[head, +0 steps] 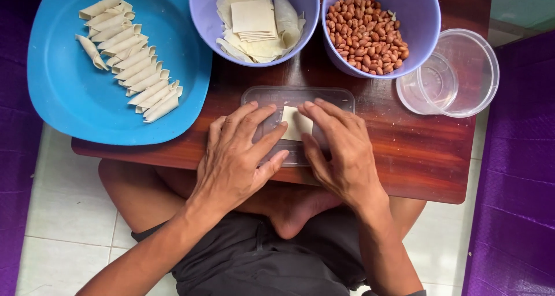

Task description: Wrapping individual peanuts in small square dough sheets to prepare them for frying or roasting.

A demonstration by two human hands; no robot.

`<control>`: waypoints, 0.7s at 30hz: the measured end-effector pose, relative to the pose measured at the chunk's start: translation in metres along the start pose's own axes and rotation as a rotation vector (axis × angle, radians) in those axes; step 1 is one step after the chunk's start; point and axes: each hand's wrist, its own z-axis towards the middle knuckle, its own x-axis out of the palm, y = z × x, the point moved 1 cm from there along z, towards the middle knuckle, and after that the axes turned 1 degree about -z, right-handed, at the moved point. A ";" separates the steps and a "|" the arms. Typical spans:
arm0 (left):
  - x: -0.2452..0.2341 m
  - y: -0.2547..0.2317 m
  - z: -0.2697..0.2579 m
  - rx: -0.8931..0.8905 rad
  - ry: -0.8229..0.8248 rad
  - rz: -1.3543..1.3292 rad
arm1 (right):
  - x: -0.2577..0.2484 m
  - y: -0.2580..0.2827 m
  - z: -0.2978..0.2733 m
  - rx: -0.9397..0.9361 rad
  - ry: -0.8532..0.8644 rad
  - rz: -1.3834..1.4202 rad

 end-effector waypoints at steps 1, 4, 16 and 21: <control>0.000 0.000 0.000 0.000 -0.003 -0.007 | 0.002 0.000 0.001 0.000 0.004 -0.006; 0.000 0.002 0.000 -0.014 -0.017 -0.033 | 0.011 0.002 0.005 -0.078 0.069 -0.005; -0.002 0.007 -0.001 -0.018 -0.031 -0.057 | 0.019 0.010 0.010 -0.072 0.029 -0.126; -0.015 0.011 0.000 -0.075 -0.192 -0.343 | 0.016 0.005 0.001 0.003 0.054 0.018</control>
